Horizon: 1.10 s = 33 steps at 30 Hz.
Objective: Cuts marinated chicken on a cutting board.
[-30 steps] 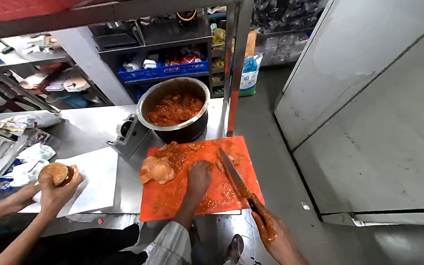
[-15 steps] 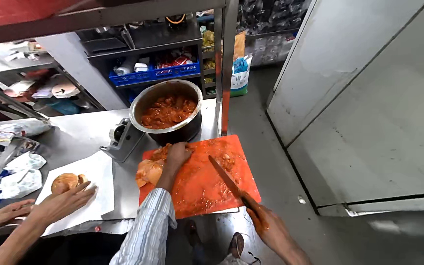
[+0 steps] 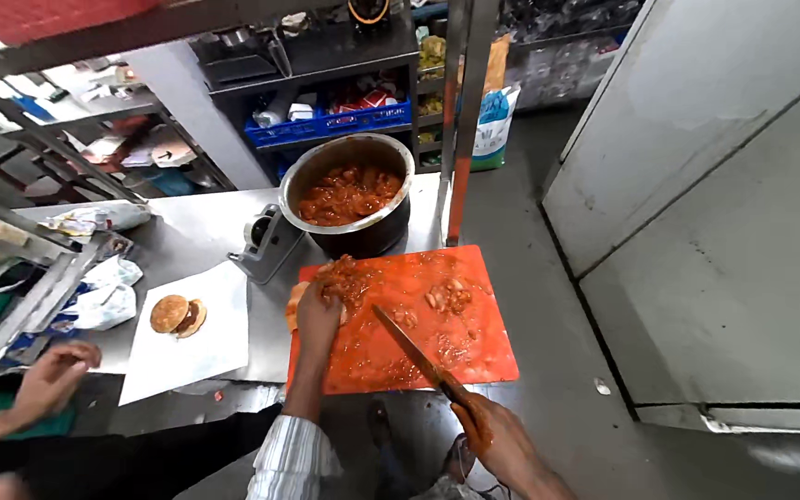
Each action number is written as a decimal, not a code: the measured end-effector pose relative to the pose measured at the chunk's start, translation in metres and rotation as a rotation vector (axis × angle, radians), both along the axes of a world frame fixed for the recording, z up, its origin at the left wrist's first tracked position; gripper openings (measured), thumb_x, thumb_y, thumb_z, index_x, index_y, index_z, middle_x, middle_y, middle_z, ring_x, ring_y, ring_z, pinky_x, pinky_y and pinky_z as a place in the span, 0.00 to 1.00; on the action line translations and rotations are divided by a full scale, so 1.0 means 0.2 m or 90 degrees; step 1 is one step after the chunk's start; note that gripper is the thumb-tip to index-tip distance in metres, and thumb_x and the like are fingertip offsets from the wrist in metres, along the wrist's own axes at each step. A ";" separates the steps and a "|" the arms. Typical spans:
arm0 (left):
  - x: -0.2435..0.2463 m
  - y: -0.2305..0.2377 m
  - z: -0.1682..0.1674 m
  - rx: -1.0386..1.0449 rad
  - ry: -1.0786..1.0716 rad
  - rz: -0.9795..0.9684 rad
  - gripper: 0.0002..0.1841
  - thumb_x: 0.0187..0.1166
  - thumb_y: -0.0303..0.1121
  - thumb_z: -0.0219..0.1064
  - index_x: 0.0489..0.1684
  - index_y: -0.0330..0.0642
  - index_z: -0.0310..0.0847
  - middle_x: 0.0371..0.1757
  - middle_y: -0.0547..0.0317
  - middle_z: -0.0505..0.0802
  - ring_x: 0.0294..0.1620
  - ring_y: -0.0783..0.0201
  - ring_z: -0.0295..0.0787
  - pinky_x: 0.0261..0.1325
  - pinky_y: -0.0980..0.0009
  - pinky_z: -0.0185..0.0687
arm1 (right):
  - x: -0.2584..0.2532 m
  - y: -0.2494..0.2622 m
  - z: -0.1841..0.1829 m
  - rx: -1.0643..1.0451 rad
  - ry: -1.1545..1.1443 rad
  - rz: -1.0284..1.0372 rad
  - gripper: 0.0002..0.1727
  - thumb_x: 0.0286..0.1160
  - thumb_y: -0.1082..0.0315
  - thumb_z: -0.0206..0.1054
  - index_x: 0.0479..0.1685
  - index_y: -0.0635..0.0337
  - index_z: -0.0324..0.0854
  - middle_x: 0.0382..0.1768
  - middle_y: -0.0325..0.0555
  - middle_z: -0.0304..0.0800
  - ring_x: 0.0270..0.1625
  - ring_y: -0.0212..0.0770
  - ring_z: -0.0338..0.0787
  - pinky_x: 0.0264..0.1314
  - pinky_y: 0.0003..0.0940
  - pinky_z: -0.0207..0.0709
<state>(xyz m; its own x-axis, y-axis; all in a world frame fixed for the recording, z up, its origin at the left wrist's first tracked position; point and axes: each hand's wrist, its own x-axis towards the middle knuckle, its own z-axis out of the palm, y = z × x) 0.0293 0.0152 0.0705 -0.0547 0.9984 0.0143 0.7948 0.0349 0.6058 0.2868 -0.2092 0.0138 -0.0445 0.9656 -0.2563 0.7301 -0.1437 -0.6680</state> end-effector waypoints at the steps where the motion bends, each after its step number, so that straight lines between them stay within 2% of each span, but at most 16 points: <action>1: -0.02 0.05 0.02 0.002 0.031 -0.003 0.19 0.84 0.33 0.65 0.70 0.35 0.82 0.68 0.35 0.88 0.72 0.37 0.83 0.76 0.35 0.73 | 0.01 0.02 -0.01 -0.008 -0.008 -0.019 0.27 0.90 0.52 0.49 0.88 0.36 0.68 0.60 0.52 0.92 0.58 0.56 0.92 0.60 0.60 0.82; 4: -0.03 0.22 0.04 -0.005 0.152 -0.035 0.18 0.84 0.35 0.64 0.67 0.41 0.87 0.67 0.38 0.90 0.74 0.36 0.81 0.77 0.33 0.70 | 0.08 0.03 -0.04 0.034 -0.017 -0.107 0.27 0.90 0.55 0.51 0.88 0.39 0.69 0.62 0.51 0.92 0.58 0.57 0.93 0.60 0.64 0.82; 6: -0.01 0.35 0.00 -0.048 0.225 -0.063 0.18 0.82 0.40 0.66 0.66 0.46 0.88 0.70 0.43 0.89 0.78 0.39 0.78 0.79 0.31 0.64 | 0.11 0.03 -0.05 0.058 -0.027 -0.140 0.27 0.89 0.56 0.51 0.88 0.39 0.69 0.59 0.52 0.93 0.57 0.57 0.93 0.58 0.64 0.83; 9: 0.04 0.52 -0.08 -0.088 0.269 -0.104 0.22 0.78 0.45 0.70 0.65 0.43 0.88 0.72 0.42 0.88 0.81 0.37 0.74 0.79 0.28 0.62 | 0.12 0.02 -0.05 0.068 -0.030 -0.151 0.28 0.89 0.55 0.52 0.89 0.38 0.67 0.57 0.52 0.93 0.55 0.57 0.94 0.57 0.64 0.83; 11: 0.07 0.56 -0.11 -0.124 0.268 -0.086 0.25 0.76 0.50 0.72 0.63 0.41 0.89 0.72 0.41 0.87 0.82 0.37 0.73 0.81 0.27 0.56 | 0.10 0.00 -0.04 0.066 -0.026 -0.155 0.29 0.88 0.55 0.52 0.89 0.37 0.67 0.58 0.51 0.93 0.54 0.56 0.94 0.56 0.63 0.84; 15: 0.19 0.49 -0.08 -0.154 0.307 -0.100 0.24 0.76 0.48 0.72 0.61 0.39 0.88 0.70 0.40 0.89 0.82 0.37 0.73 0.82 0.26 0.55 | 0.08 -0.01 -0.05 0.059 -0.005 -0.173 0.30 0.88 0.55 0.52 0.90 0.39 0.66 0.55 0.53 0.94 0.51 0.57 0.94 0.54 0.64 0.83; 17: 0.25 0.42 -0.10 -0.133 0.351 -0.145 0.21 0.78 0.46 0.69 0.62 0.43 0.89 0.71 0.47 0.89 0.84 0.41 0.71 0.83 0.29 0.53 | 0.07 -0.02 -0.07 0.068 0.002 -0.178 0.30 0.87 0.54 0.53 0.90 0.39 0.66 0.56 0.51 0.94 0.51 0.55 0.95 0.54 0.63 0.84; 20: 0.31 0.32 -0.11 -0.096 0.377 -0.194 0.15 0.79 0.42 0.69 0.55 0.45 0.92 0.63 0.49 0.93 0.79 0.43 0.77 0.81 0.31 0.58 | 0.08 -0.01 -0.07 0.078 0.001 -0.179 0.29 0.87 0.55 0.53 0.89 0.37 0.67 0.56 0.51 0.94 0.52 0.55 0.95 0.55 0.62 0.85; 23: 0.34 0.25 -0.04 -0.093 0.382 -0.206 0.16 0.76 0.44 0.71 0.52 0.44 0.92 0.59 0.49 0.94 0.75 0.43 0.80 0.80 0.32 0.59 | 0.10 0.00 -0.06 0.069 -0.004 -0.170 0.29 0.87 0.55 0.54 0.89 0.35 0.67 0.57 0.50 0.94 0.54 0.54 0.94 0.56 0.61 0.84; 25: 0.35 0.21 0.02 -0.098 0.333 -0.198 0.19 0.74 0.47 0.72 0.53 0.44 0.91 0.57 0.47 0.94 0.72 0.43 0.83 0.79 0.32 0.63 | 0.11 -0.01 -0.05 0.076 -0.002 -0.169 0.29 0.87 0.56 0.55 0.88 0.37 0.69 0.56 0.51 0.94 0.54 0.55 0.94 0.57 0.62 0.84; 26: 0.36 0.20 0.05 -0.112 0.271 -0.192 0.20 0.75 0.47 0.73 0.56 0.43 0.90 0.57 0.45 0.94 0.69 0.42 0.85 0.76 0.32 0.68 | 0.12 -0.01 -0.05 0.076 0.002 -0.169 0.28 0.87 0.56 0.55 0.87 0.38 0.70 0.57 0.51 0.94 0.54 0.55 0.94 0.58 0.62 0.84; 28: 0.35 0.16 0.10 -0.119 0.062 -0.169 0.18 0.74 0.37 0.75 0.55 0.36 0.85 0.50 0.40 0.92 0.56 0.41 0.89 0.62 0.36 0.80 | 0.13 -0.01 -0.04 0.059 0.009 -0.166 0.28 0.88 0.55 0.54 0.87 0.39 0.70 0.57 0.52 0.93 0.56 0.56 0.94 0.60 0.62 0.82; 29: 0.34 0.13 0.09 -0.118 -0.050 -0.148 0.18 0.74 0.33 0.74 0.57 0.33 0.82 0.47 0.41 0.92 0.51 0.44 0.90 0.58 0.40 0.83 | 0.14 -0.01 -0.04 0.052 0.014 -0.164 0.28 0.88 0.54 0.54 0.88 0.38 0.69 0.58 0.52 0.93 0.57 0.56 0.93 0.60 0.62 0.82; 31: 0.33 0.06 0.03 -0.123 -0.189 -0.103 0.22 0.74 0.27 0.73 0.66 0.33 0.75 0.50 0.43 0.93 0.50 0.49 0.91 0.56 0.47 0.86 | 0.15 -0.01 -0.03 0.036 0.024 -0.160 0.28 0.89 0.53 0.53 0.89 0.36 0.67 0.58 0.52 0.93 0.57 0.55 0.93 0.62 0.61 0.82; 33: 0.31 -0.04 -0.07 -0.128 -0.194 -0.056 0.25 0.75 0.26 0.73 0.71 0.33 0.73 0.53 0.40 0.91 0.52 0.47 0.91 0.58 0.46 0.86 | 0.17 -0.02 -0.03 0.018 0.035 -0.156 0.29 0.89 0.53 0.53 0.89 0.36 0.66 0.60 0.51 0.93 0.59 0.53 0.92 0.65 0.59 0.81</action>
